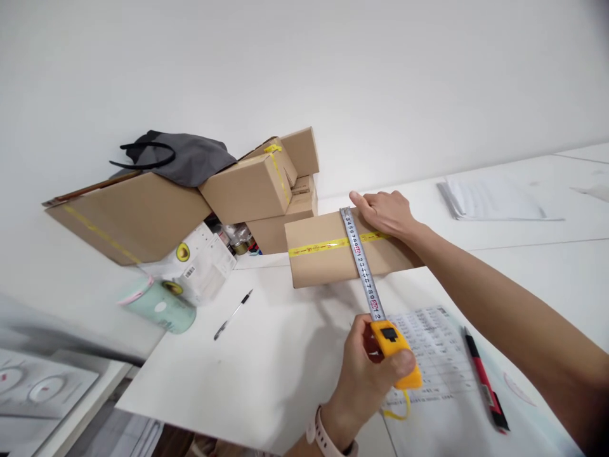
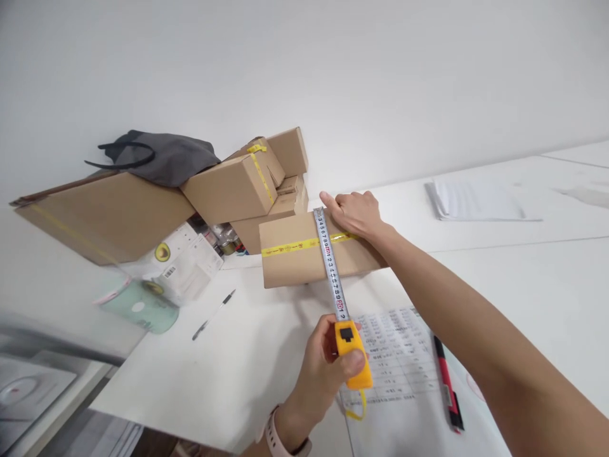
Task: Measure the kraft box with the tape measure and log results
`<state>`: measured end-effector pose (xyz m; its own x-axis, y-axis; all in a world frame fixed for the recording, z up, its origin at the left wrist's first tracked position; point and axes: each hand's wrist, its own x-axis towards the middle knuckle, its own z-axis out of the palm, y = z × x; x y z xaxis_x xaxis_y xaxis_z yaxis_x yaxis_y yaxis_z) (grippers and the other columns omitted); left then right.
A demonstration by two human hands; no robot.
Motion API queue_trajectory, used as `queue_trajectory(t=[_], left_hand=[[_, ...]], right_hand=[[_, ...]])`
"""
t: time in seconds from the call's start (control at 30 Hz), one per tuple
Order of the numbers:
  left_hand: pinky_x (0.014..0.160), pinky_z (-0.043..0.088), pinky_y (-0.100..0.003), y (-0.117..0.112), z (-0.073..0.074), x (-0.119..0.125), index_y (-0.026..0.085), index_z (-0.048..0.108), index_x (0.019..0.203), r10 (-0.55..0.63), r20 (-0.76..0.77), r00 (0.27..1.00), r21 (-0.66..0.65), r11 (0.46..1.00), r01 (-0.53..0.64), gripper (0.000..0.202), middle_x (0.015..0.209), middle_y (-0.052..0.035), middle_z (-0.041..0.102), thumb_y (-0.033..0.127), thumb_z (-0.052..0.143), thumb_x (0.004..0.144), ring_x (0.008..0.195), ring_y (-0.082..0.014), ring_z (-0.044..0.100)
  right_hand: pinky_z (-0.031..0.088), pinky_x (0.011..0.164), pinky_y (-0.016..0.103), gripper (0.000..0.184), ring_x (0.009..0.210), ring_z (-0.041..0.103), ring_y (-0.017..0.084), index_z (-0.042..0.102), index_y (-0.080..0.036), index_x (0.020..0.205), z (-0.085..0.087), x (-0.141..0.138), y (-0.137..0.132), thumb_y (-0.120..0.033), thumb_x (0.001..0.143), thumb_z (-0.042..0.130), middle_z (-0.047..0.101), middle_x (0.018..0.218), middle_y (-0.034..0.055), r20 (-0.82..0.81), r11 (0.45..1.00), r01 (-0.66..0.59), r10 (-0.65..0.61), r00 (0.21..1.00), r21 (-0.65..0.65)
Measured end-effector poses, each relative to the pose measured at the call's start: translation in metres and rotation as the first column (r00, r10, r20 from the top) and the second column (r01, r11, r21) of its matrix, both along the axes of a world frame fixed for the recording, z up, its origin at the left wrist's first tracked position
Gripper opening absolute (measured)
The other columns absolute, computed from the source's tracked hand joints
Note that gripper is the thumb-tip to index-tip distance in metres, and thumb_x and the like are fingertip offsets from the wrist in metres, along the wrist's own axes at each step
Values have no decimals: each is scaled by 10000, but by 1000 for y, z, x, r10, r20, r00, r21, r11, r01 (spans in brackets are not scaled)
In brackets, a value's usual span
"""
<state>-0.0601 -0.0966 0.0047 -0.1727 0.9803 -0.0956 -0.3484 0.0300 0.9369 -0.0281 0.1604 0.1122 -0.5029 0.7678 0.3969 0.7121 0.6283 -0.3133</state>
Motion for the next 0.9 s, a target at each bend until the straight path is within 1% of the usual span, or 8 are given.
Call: queue_trajectory(t=[0.13,0.27,0.37,0.5,0.6,0.73,0.9], left_hand=[[702,483,-259,0,0,2,154,572,1048,14,26,1000,-25,1000,-13,569,918,-32,614,416,885,652,791,-137,558],[689,479,-249,1,-1,1,161,579,1048,20,37,999,-34,999,-18,554,914,-28,618,391,883,645,776,-129,555],[703,489,-261,2,-3,1,171,589,1065,18,17,1000,-39,999,-17,554,934,-36,630,389,879,647,796,-142,573],[729,509,-294,0,-6,0,187,600,1093,22,-51,998,-53,998,-25,574,982,-58,648,420,878,648,854,-183,610],[736,502,-297,-2,-7,-1,190,591,1117,8,-64,998,-52,999,-11,594,1014,-66,656,434,871,653,876,-192,618],[714,484,-272,-5,-7,-1,188,585,1127,-6,-66,998,-51,999,2,576,1022,-62,659,407,861,670,863,-175,610],[707,486,-272,-5,-6,-1,191,585,1134,-12,-67,998,-68,998,7,573,1012,-60,659,379,860,668,845,-170,604]], right_hand=[[395,804,429,691,792,645,294,558,-201,624,0,-2,-2,-656,965,165,708,775,147,-7,1000,25,-25,1000,3],[393,822,436,675,860,652,317,653,-175,726,-1,-4,-2,-659,944,236,733,852,170,-11,999,40,-40,999,28],[389,847,446,681,905,655,331,699,-159,805,-3,-5,0,-663,934,259,741,900,179,-7,998,43,-43,999,36],[390,839,450,673,916,651,344,723,-161,860,-4,-6,1,-704,896,327,737,893,172,9,997,60,-61,998,56],[391,826,451,653,908,647,343,726,-173,860,-4,-5,1,-711,886,356,733,886,165,13,996,76,-76,997,57],[391,801,458,632,884,638,347,721,-187,828,-6,-4,1,-717,880,381,731,870,163,-6,996,65,-65,998,58],[385,799,462,629,877,632,349,722,-190,818,-8,-4,2,-725,878,397,728,853,165,-29,996,64,-62,998,57]])
